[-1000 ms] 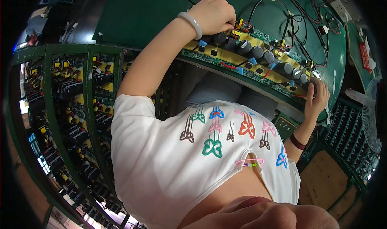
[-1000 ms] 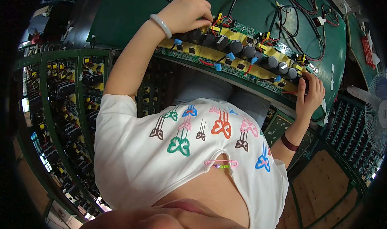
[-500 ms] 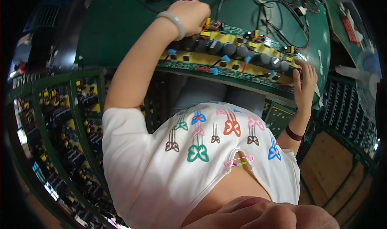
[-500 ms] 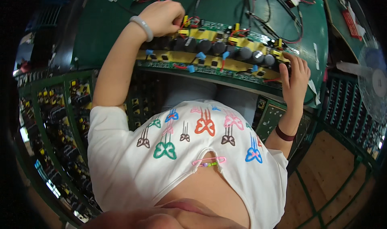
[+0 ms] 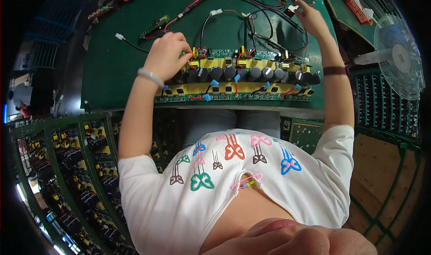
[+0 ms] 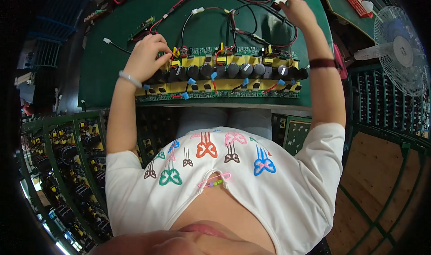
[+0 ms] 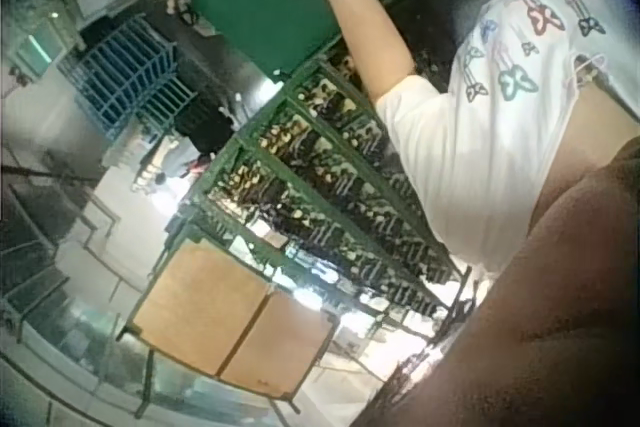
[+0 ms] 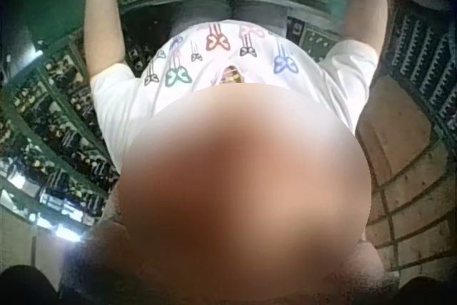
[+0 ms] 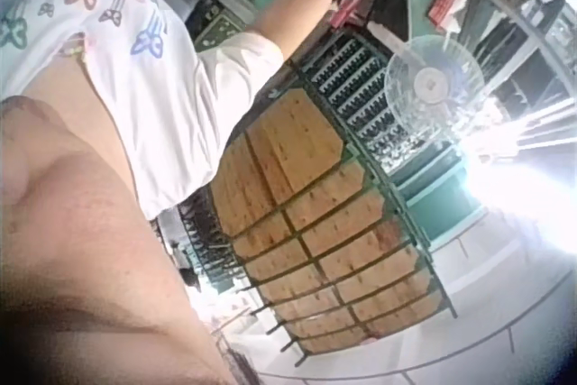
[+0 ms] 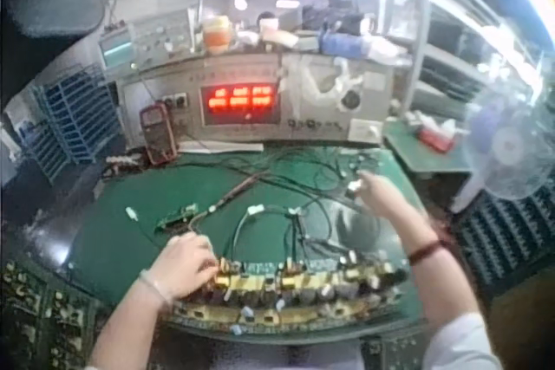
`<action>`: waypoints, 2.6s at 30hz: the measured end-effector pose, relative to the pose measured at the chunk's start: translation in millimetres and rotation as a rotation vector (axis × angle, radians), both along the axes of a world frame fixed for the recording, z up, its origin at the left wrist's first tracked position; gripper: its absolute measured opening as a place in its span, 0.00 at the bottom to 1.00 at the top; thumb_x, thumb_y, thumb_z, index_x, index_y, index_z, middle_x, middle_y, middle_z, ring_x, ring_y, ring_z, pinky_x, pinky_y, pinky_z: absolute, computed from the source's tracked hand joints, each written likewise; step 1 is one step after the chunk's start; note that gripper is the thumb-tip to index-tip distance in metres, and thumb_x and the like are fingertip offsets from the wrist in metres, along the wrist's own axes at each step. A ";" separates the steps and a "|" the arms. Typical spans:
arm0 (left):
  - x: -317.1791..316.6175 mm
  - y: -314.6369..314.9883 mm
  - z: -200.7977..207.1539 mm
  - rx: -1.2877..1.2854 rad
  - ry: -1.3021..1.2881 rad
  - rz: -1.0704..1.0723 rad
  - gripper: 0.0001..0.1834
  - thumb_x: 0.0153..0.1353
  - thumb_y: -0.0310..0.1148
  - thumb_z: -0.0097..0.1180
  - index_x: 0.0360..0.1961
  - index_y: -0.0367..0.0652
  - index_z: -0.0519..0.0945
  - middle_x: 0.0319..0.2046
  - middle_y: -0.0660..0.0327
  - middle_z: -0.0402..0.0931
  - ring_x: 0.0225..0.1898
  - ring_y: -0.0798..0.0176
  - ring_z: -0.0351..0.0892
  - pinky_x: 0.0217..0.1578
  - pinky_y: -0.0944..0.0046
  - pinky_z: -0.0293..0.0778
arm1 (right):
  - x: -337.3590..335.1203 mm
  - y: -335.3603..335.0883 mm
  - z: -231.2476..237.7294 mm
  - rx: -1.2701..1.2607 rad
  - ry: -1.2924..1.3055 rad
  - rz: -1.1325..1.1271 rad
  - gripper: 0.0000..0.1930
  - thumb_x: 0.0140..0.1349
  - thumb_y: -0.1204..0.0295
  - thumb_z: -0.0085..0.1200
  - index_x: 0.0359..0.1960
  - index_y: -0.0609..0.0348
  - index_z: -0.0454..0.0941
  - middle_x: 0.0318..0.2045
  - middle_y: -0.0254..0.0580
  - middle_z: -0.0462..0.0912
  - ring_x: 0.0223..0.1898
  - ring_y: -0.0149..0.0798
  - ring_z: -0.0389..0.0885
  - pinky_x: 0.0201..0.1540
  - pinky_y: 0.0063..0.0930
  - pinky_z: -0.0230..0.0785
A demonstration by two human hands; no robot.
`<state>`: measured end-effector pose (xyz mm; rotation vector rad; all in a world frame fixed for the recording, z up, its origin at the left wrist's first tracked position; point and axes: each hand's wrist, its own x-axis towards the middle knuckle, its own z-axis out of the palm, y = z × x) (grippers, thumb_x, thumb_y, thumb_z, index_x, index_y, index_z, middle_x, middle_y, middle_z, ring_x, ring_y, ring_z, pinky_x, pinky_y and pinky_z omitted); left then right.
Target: The person connects various colored wires to a green circuit board populated with black cylindrical components. They repeatedly plug and unplug white connectors and red/black test leads into the board's terminals while working at a green table in a workshop environment.
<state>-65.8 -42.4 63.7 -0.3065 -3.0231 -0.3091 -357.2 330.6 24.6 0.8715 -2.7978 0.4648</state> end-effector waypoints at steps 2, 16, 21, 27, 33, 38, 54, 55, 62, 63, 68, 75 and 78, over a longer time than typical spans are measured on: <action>21.0 3.1 0.7 0.268 0.183 0.012 0.04 0.57 0.26 0.63 0.33 0.39 0.85 0.38 0.58 0.79 0.44 0.55 0.79 0.46 0.59 0.75 | -28.5 -12.4 -26.2 0.079 -0.041 0.036 0.19 0.69 0.55 0.53 0.60 0.40 0.72 0.39 0.60 0.85 0.45 0.62 0.83 0.46 0.53 0.74; 116.4 33.8 -19.2 0.709 0.283 0.124 0.06 0.57 0.18 0.63 0.36 0.36 0.85 0.35 0.56 0.80 0.38 0.58 0.80 0.41 0.63 0.74 | -28.3 -10.5 -40.3 -0.052 -0.002 0.034 0.20 0.66 0.59 0.58 0.55 0.54 0.74 0.40 0.58 0.85 0.45 0.63 0.83 0.46 0.52 0.75; 105.3 44.1 -22.4 0.720 0.277 0.042 0.07 0.57 0.18 0.62 0.36 0.36 0.85 0.35 0.57 0.80 0.37 0.59 0.80 0.41 0.64 0.74 | -15.7 9.4 -32.7 0.226 -0.039 0.033 0.20 0.62 0.64 0.62 0.51 0.60 0.72 0.45 0.59 0.82 0.49 0.63 0.81 0.50 0.52 0.74; 74.8 77.3 -22.7 0.875 0.204 -0.156 0.09 0.58 0.19 0.62 0.40 0.37 0.85 0.38 0.56 0.81 0.38 0.62 0.80 0.39 0.64 0.76 | -8.2 33.8 -12.7 0.287 0.098 0.054 0.10 0.63 0.70 0.58 0.43 0.62 0.79 0.43 0.58 0.80 0.48 0.60 0.80 0.51 0.51 0.73; 18.5 137.5 -12.3 1.150 0.050 -0.320 0.31 0.60 0.23 0.63 0.65 0.39 0.70 0.55 0.56 0.76 0.34 0.73 0.77 0.36 0.71 0.75 | 80.2 7.3 131.3 -0.049 0.162 0.166 0.13 0.61 0.67 0.62 0.43 0.63 0.83 0.35 0.50 0.81 0.36 0.49 0.80 0.43 0.37 0.72; -39.6 204.2 -7.0 1.380 -0.160 -0.426 0.52 0.60 0.34 0.71 0.76 0.41 0.48 0.59 0.53 0.74 0.30 0.77 0.73 0.32 0.74 0.74 | 126.9 -20.4 173.2 -0.069 0.175 0.159 0.12 0.62 0.68 0.63 0.42 0.65 0.84 0.32 0.41 0.82 0.28 0.35 0.77 0.35 0.29 0.69; 42.7 157.6 -10.0 1.339 -0.775 -0.772 0.06 0.67 0.30 0.61 0.41 0.38 0.85 0.41 0.61 0.79 0.41 0.68 0.77 0.44 0.67 0.73 | 96.8 1.1 128.8 -0.288 -0.094 0.128 0.15 0.67 0.61 0.62 0.43 0.63 0.84 0.28 0.27 0.76 0.31 0.23 0.73 0.36 0.21 0.63; 51.7 143.4 -15.0 1.293 -0.685 -0.742 0.06 0.65 0.28 0.62 0.40 0.39 0.85 0.41 0.60 0.79 0.42 0.66 0.78 0.44 0.67 0.73 | 104.7 -7.5 120.6 -0.401 -0.200 0.156 0.14 0.67 0.61 0.62 0.42 0.61 0.83 0.28 0.28 0.77 0.32 0.24 0.74 0.36 0.21 0.64; 115.9 69.5 -55.5 1.124 -0.108 -0.256 0.13 0.54 0.13 0.63 0.40 0.36 0.88 0.42 0.54 0.82 0.41 0.61 0.83 0.44 0.65 0.81 | 207.8 -34.5 77.3 -0.850 -1.002 0.330 0.11 0.66 0.66 0.64 0.39 0.54 0.73 0.26 0.23 0.74 0.26 0.18 0.70 0.28 0.16 0.61; 122.0 63.4 -63.4 1.124 -0.025 -0.173 0.12 0.55 0.12 0.62 0.40 0.34 0.87 0.43 0.52 0.83 0.40 0.61 0.85 0.43 0.65 0.82 | 217.6 -38.1 65.0 -0.849 -1.003 0.333 0.12 0.65 0.69 0.65 0.39 0.55 0.72 0.26 0.25 0.76 0.25 0.19 0.72 0.27 0.16 0.64; 141.4 61.2 -77.6 1.269 0.334 0.193 0.11 0.59 0.13 0.62 0.42 0.33 0.85 0.42 0.50 0.84 0.40 0.59 0.87 0.44 0.64 0.84 | 271.6 -68.7 22.8 -1.032 -1.022 0.356 0.12 0.65 0.72 0.65 0.40 0.59 0.71 0.28 0.31 0.78 0.29 0.23 0.78 0.30 0.17 0.69; 144.0 65.8 -86.1 0.972 0.449 0.206 0.09 0.56 0.11 0.64 0.37 0.31 0.85 0.39 0.47 0.86 0.40 0.56 0.88 0.43 0.61 0.86 | 314.4 -84.2 -31.9 -1.006 -0.644 0.291 0.08 0.63 0.76 0.64 0.39 0.63 0.77 0.30 0.36 0.83 0.31 0.26 0.82 0.33 0.20 0.71; 138.2 72.8 -89.5 0.782 0.537 0.144 0.10 0.51 0.13 0.68 0.34 0.35 0.86 0.36 0.51 0.87 0.38 0.58 0.88 0.39 0.65 0.83 | 319.3 -85.1 -41.5 -0.927 -0.507 0.312 0.08 0.62 0.76 0.65 0.40 0.61 0.78 0.28 0.39 0.84 0.25 0.30 0.82 0.28 0.22 0.72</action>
